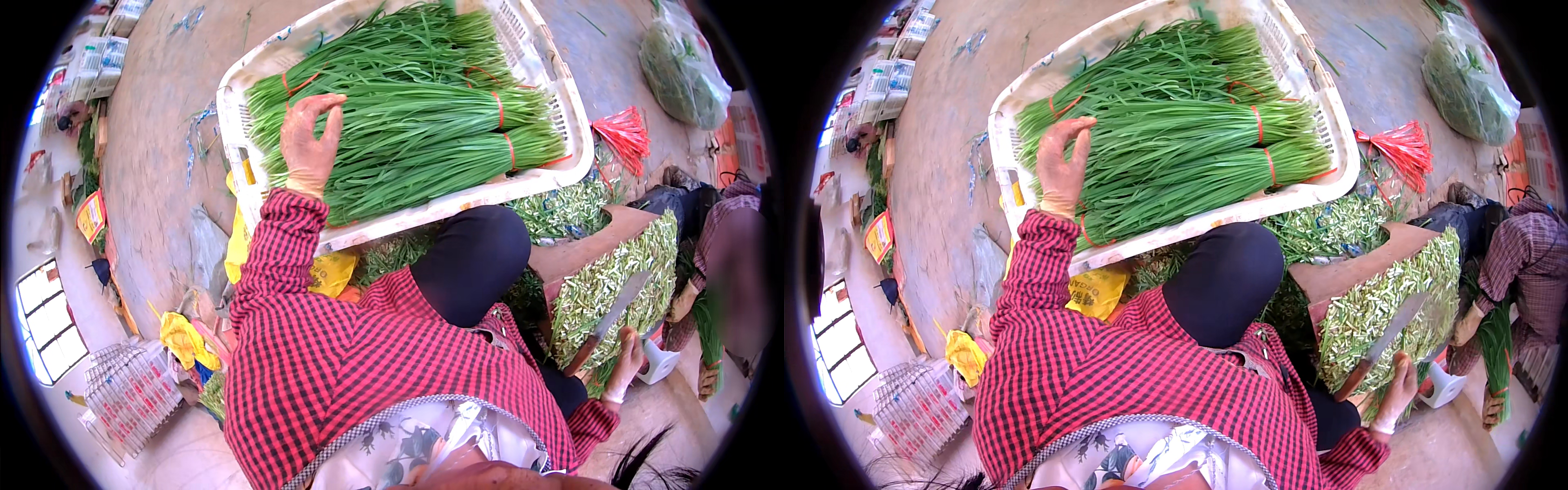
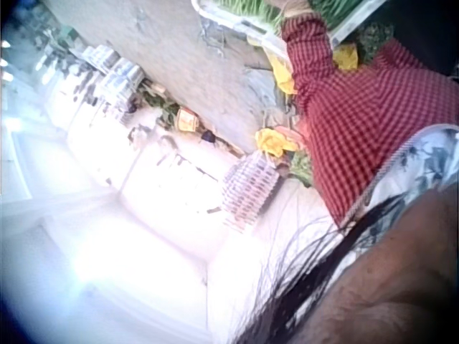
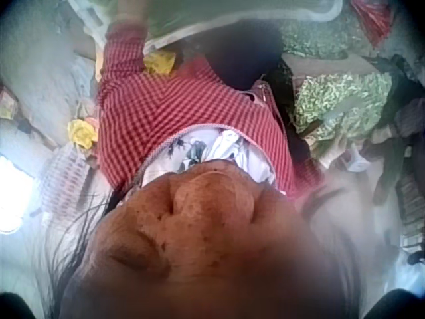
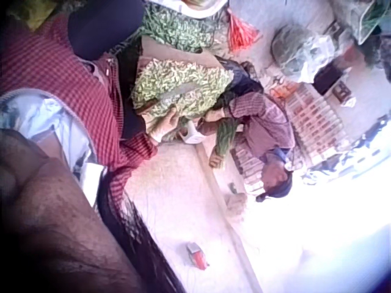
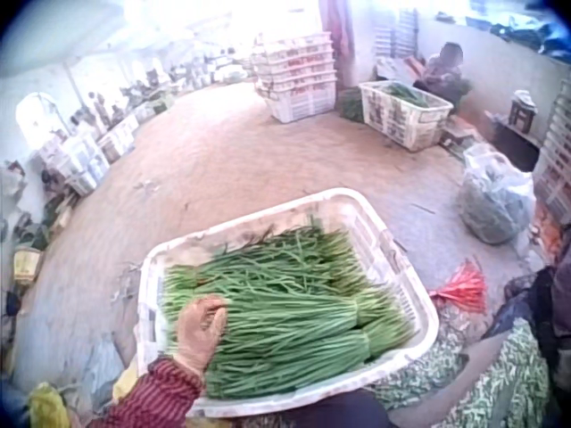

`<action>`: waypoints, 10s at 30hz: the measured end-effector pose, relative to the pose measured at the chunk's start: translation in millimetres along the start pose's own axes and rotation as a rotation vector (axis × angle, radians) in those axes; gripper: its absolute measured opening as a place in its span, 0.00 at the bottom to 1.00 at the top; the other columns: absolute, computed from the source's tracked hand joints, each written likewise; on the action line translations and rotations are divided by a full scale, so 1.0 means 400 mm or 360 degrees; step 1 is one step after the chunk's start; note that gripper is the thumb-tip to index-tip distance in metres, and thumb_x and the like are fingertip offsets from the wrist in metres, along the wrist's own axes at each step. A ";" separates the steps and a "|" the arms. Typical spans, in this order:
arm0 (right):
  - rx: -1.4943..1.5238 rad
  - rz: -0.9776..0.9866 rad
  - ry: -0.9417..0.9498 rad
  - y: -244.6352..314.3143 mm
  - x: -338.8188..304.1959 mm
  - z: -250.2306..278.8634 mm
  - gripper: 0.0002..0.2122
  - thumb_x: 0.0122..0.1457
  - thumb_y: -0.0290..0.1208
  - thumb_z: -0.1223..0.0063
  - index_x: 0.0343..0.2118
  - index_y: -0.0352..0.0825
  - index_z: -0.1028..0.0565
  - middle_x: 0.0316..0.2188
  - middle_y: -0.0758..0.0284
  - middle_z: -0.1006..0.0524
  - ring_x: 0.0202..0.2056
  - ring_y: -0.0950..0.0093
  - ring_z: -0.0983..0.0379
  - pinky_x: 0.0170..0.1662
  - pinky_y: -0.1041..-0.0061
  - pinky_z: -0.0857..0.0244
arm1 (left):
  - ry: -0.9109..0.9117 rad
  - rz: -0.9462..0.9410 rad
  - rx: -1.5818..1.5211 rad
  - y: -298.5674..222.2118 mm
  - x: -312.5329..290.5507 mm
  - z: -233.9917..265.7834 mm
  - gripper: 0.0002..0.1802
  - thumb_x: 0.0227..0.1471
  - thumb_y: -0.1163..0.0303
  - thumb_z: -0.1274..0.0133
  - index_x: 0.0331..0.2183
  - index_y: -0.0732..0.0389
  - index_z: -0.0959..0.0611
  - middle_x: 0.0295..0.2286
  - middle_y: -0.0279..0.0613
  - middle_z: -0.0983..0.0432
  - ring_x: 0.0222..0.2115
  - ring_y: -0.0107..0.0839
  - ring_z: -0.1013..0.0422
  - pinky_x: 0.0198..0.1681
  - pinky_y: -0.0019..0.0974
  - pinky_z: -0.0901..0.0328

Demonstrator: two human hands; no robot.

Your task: The person bundles stalks of green vegetables with red ties and trims the root ends using a knife before placing the bundles into a plastic crate.

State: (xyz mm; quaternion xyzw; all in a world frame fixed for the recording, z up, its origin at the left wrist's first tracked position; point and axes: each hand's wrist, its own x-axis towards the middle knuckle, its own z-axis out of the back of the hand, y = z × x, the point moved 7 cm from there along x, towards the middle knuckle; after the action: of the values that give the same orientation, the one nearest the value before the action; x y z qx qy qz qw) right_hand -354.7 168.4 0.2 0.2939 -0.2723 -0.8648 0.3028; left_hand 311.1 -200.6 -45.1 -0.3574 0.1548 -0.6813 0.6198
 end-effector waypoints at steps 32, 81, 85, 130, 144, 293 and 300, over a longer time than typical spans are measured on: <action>-0.0590 0.1662 0.0885 0.935 0.023 -1.268 0.10 0.53 0.37 0.39 0.35 0.39 0.23 0.33 0.67 0.24 0.35 0.64 0.24 0.36 0.66 0.31 | 0.0636 0.0461 0.0238 0.070 -0.132 -0.185 0.17 0.40 0.59 0.32 0.30 0.58 0.19 0.32 0.39 0.26 0.32 0.36 0.25 0.36 0.38 0.30; -0.0526 0.0148 0.0611 0.289 0.095 -0.332 0.18 0.64 0.29 0.47 0.56 0.31 0.29 0.41 0.67 0.22 0.41 0.80 0.29 0.45 0.79 0.35 | 0.0300 0.1162 -0.0135 0.128 -0.198 -0.030 0.10 0.49 0.66 0.37 0.34 0.57 0.16 0.24 0.26 0.24 0.20 0.16 0.34 0.29 0.25 0.35; -0.0467 0.0130 0.0739 0.228 0.077 -0.343 0.19 0.65 0.28 0.48 0.57 0.28 0.30 0.48 0.60 0.24 0.47 0.75 0.28 0.51 0.78 0.34 | 0.0255 0.0992 -0.0043 0.092 -0.232 -0.026 0.10 0.44 0.65 0.38 0.33 0.54 0.15 0.30 0.30 0.22 0.20 0.24 0.29 0.31 0.32 0.32; -0.0531 0.0222 0.0848 0.287 0.028 -0.431 0.19 0.63 0.27 0.47 0.56 0.28 0.30 0.45 0.61 0.22 0.43 0.76 0.26 0.48 0.77 0.32 | 0.0587 0.1008 -0.0134 0.147 -0.213 -0.201 0.15 0.54 0.58 0.46 0.40 0.55 0.18 0.30 0.41 0.19 0.29 0.37 0.23 0.37 0.39 0.30; -0.0376 0.0157 0.0753 0.146 0.036 -0.372 0.19 0.64 0.28 0.48 0.56 0.27 0.30 0.48 0.62 0.23 0.46 0.76 0.27 0.53 0.77 0.35 | 0.1800 0.1162 -0.1615 -0.069 -0.360 0.002 0.13 0.58 0.61 0.43 0.39 0.61 0.20 0.28 0.31 0.24 0.26 0.18 0.29 0.29 0.24 0.32; -0.0087 -0.0021 -0.0157 -0.168 -0.006 -0.251 0.19 0.52 0.43 0.46 0.43 0.36 0.26 0.36 0.52 0.21 0.42 0.56 0.23 0.48 0.59 0.33 | 0.1061 -0.1664 -0.0318 -1.263 -0.394 -0.362 0.41 0.35 0.56 0.29 0.50 0.64 0.26 0.40 0.52 0.25 0.41 0.45 0.27 0.46 0.41 0.32; 0.0701 -0.0075 -0.0565 -0.273 -0.149 -0.174 0.19 0.55 0.37 0.49 0.48 0.35 0.29 0.33 0.52 0.22 0.35 0.55 0.23 0.42 0.61 0.31 | 0.1264 -0.1364 0.0199 -1.187 -0.530 -0.699 0.58 0.30 0.48 0.28 0.61 0.58 0.36 0.45 0.54 0.28 0.46 0.48 0.29 0.50 0.44 0.33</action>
State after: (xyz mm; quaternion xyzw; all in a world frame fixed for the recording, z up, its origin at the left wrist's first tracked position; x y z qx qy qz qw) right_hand -309.2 261.9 -97.6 0.2027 -0.4954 -0.8296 0.1590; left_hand -232.2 24.4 8.3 -0.0683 0.1762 -0.9607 0.2035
